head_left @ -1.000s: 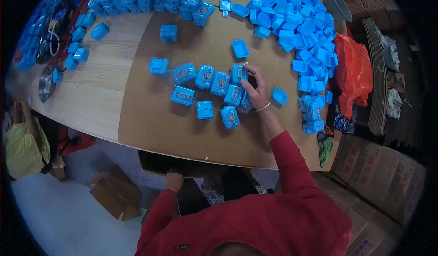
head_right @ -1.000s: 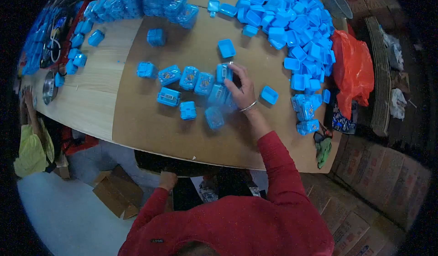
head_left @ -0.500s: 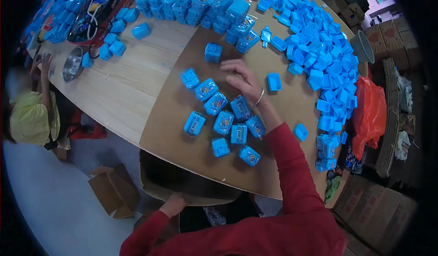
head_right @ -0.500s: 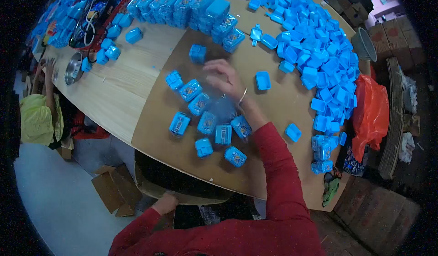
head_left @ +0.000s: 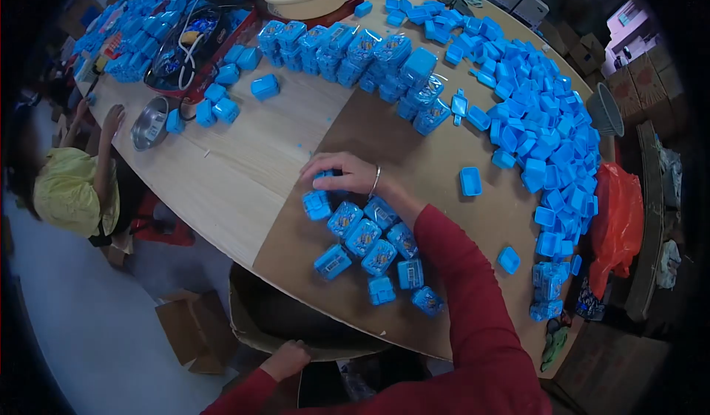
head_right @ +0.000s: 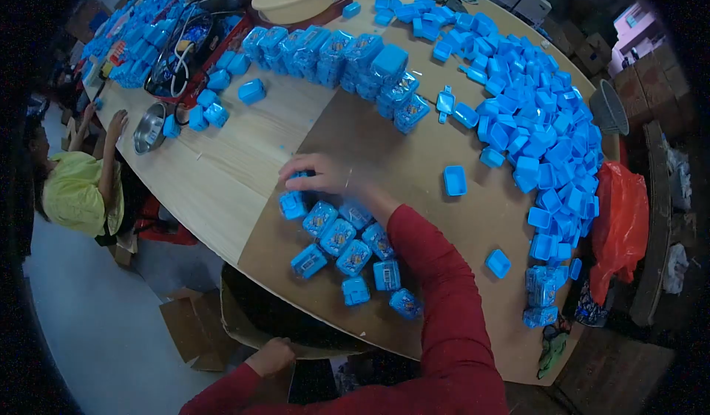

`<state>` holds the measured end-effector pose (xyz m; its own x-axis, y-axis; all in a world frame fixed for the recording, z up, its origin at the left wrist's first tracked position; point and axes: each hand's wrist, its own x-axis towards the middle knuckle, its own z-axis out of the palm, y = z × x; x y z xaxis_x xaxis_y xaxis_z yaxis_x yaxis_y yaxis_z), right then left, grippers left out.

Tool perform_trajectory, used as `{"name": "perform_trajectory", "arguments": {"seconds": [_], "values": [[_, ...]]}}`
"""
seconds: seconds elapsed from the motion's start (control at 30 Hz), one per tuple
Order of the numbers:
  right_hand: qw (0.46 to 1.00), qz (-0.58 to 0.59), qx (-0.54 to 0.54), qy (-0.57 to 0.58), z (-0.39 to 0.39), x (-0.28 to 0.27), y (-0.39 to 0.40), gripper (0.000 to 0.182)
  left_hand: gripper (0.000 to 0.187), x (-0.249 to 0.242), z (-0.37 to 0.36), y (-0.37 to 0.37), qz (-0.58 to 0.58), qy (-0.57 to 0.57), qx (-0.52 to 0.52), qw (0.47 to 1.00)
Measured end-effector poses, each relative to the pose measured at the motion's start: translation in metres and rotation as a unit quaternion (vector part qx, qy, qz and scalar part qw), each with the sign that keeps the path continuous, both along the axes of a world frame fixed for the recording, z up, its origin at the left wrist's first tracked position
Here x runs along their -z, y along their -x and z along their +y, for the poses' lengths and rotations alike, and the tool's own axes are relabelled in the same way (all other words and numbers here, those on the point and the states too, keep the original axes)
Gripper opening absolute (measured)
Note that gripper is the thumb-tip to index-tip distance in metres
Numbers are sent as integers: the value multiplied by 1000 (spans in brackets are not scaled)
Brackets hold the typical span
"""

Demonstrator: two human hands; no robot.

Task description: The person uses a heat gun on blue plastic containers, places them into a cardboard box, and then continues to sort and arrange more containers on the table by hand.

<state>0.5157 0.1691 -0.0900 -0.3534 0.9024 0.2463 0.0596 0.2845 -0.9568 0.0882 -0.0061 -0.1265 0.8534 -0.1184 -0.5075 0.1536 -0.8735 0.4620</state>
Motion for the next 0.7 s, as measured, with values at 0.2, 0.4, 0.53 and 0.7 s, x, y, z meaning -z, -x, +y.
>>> {"name": "perform_trajectory", "arguments": {"seconds": [0.2, 0.4, 0.53, 0.7], "values": [[994, 72, -76, -21, -37, 12, 86, 29, 13, -41, -16, -5, 30, 67, -4, 997], [982, 27, -134, -131, -86, 13, 210, 37, 12, -60, -26, 6, 55, 53, 36, 996], [976, 10, -114, -184, -121, -7, 243, 39, 11, -51, -24, 1, 45, 11, 76, 996], [990, -47, 80, -105, -186, -34, 106, 30, 10, -45, -26, 6, 4, -23, 126, 992]]}}
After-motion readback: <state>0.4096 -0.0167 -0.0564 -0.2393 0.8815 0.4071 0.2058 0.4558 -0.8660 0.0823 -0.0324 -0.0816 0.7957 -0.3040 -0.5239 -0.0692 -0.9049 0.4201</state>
